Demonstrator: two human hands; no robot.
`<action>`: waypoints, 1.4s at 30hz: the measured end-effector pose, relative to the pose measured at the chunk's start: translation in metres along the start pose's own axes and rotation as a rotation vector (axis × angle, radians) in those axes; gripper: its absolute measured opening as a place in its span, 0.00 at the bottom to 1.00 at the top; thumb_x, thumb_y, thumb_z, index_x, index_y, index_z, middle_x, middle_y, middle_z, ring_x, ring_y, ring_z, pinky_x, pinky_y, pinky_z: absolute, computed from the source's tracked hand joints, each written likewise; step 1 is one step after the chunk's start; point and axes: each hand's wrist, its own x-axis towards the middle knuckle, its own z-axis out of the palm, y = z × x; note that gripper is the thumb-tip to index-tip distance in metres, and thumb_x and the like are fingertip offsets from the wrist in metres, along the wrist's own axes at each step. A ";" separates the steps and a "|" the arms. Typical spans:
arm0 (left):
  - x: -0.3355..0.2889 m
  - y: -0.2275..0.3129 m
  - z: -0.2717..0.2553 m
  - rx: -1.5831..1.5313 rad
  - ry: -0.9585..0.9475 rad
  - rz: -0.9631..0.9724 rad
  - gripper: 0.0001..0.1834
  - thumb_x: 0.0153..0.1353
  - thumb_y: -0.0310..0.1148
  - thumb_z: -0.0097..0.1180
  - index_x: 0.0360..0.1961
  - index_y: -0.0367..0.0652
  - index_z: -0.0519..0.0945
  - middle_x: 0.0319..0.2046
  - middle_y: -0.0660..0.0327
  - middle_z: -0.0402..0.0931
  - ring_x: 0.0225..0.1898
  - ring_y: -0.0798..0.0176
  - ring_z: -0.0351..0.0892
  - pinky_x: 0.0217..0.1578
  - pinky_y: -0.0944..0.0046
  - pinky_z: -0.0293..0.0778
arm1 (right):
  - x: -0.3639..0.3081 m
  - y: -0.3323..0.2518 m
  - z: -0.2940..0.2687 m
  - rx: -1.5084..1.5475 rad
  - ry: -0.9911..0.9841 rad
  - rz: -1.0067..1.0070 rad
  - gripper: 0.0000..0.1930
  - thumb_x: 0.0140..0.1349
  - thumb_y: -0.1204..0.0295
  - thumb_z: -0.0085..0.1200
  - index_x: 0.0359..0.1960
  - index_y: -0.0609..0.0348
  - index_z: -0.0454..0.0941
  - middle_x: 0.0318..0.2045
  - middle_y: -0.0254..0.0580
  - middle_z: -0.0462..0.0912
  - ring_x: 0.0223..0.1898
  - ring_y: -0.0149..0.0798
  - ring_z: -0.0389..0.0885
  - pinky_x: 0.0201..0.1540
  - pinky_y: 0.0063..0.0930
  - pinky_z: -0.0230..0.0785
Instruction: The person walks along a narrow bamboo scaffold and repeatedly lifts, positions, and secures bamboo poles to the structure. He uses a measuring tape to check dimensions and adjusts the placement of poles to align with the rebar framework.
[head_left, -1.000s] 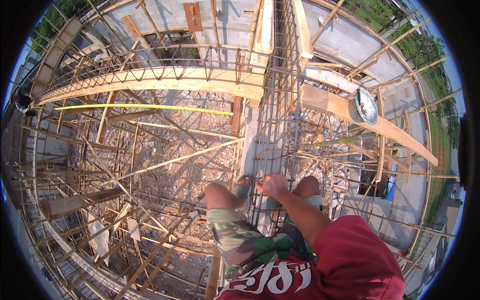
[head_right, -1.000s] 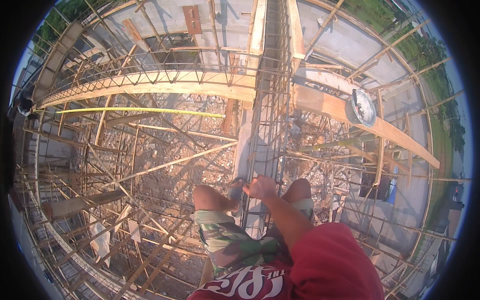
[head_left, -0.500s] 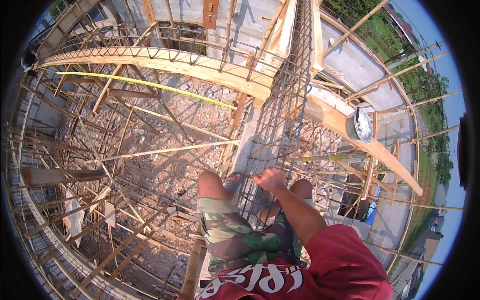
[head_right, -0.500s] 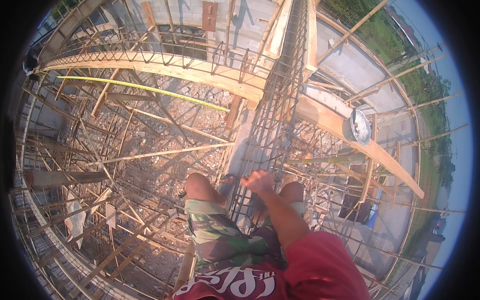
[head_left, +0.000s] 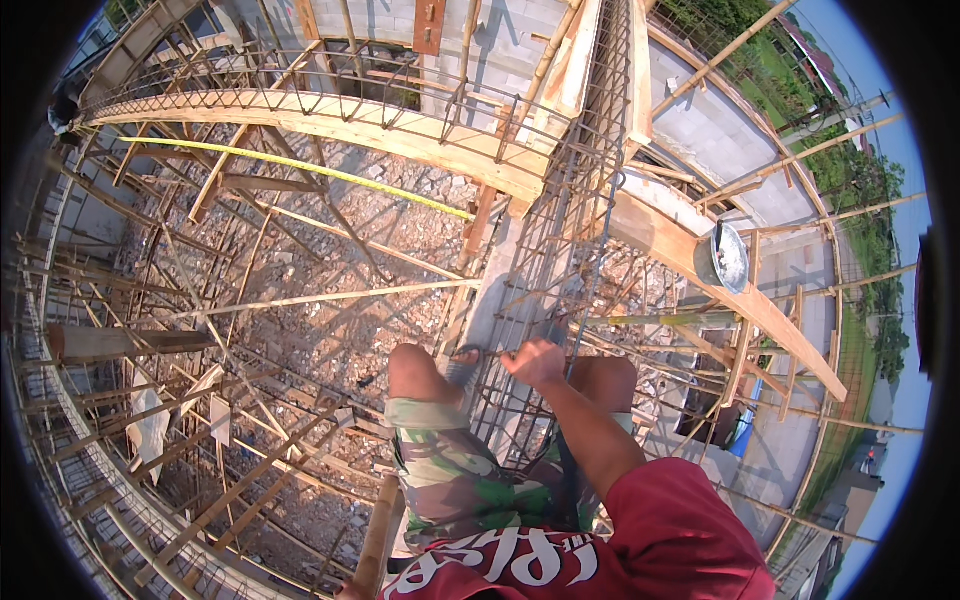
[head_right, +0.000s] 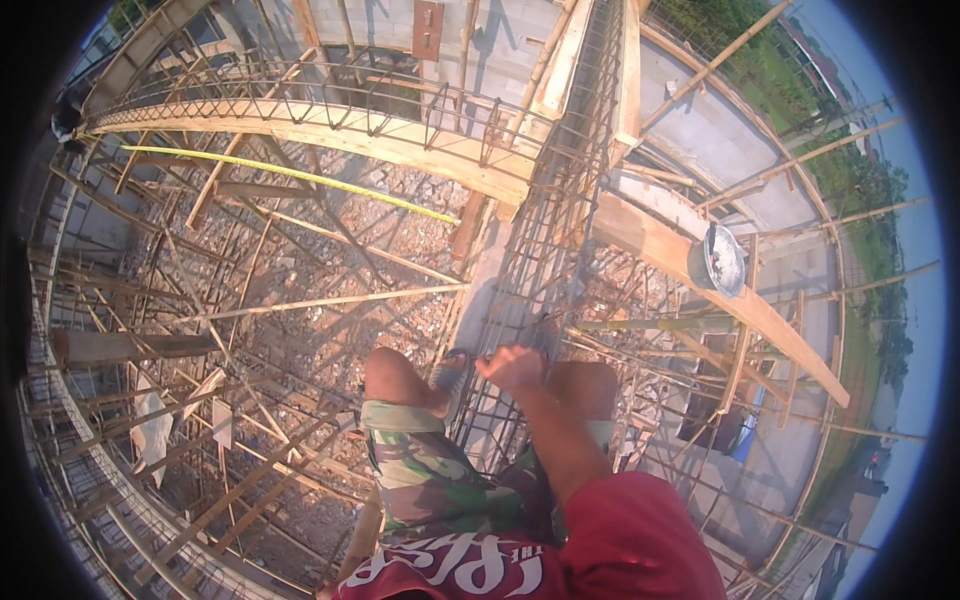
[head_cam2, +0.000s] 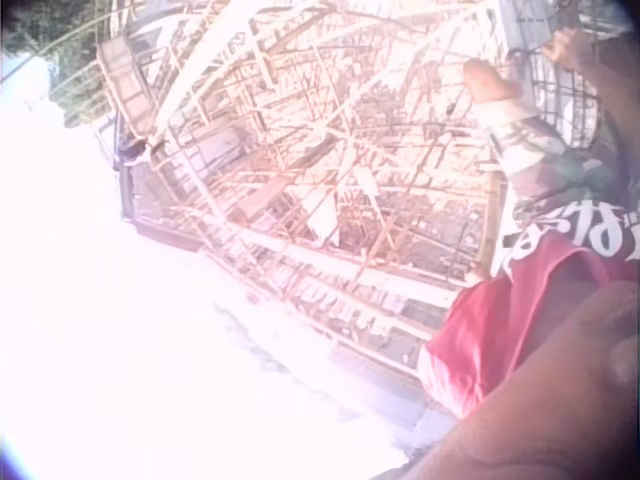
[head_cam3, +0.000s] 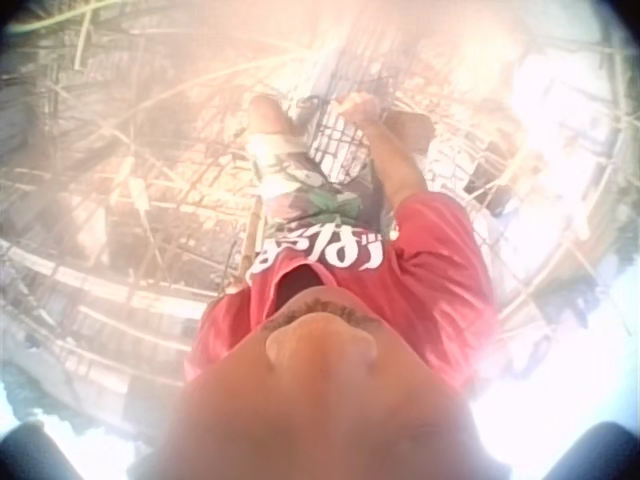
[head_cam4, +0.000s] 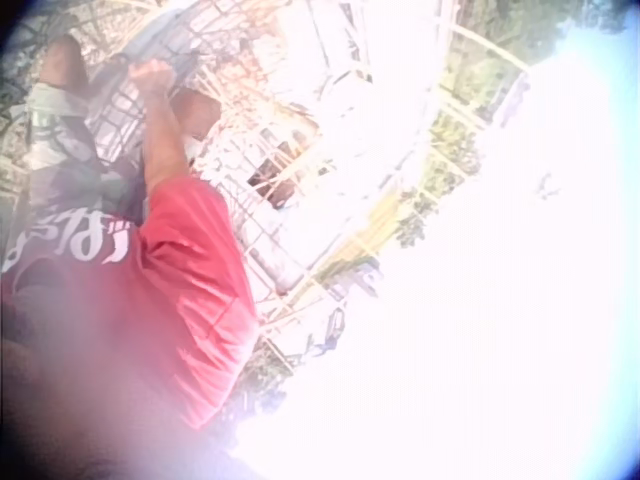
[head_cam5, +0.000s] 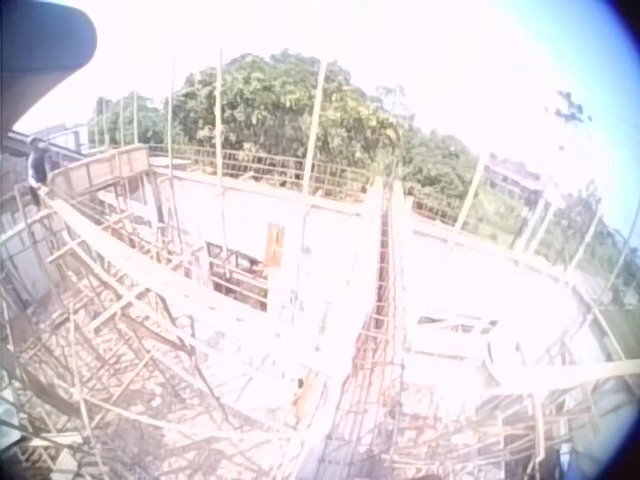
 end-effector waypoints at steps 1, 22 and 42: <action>0.002 0.003 -0.002 0.008 0.003 0.005 0.30 0.57 0.48 0.59 0.56 0.40 0.76 0.55 0.47 0.75 0.55 0.44 0.75 0.51 0.42 0.72 | 0.000 0.000 0.003 -0.024 0.041 -0.017 0.29 0.56 0.38 0.52 0.25 0.52 0.88 0.30 0.46 0.86 0.35 0.49 0.87 0.42 0.42 0.78; -0.165 0.504 -0.055 -0.871 -1.006 0.925 0.24 0.64 0.41 0.57 0.54 0.35 0.74 0.41 0.59 0.77 0.45 0.64 0.75 0.50 0.63 0.69 | 0.002 0.011 -0.018 0.326 -0.136 -0.070 0.26 0.54 0.48 0.52 0.25 0.62 0.87 0.26 0.53 0.85 0.31 0.51 0.87 0.39 0.44 0.79; -0.367 0.827 0.141 -0.546 -1.186 0.983 0.29 0.65 0.44 0.58 0.65 0.54 0.66 0.63 0.66 0.71 0.61 0.64 0.71 0.58 0.43 0.65 | 0.001 0.020 -0.002 0.513 -0.134 -0.137 0.31 0.61 0.41 0.49 0.26 0.60 0.86 0.23 0.51 0.84 0.27 0.52 0.87 0.30 0.43 0.79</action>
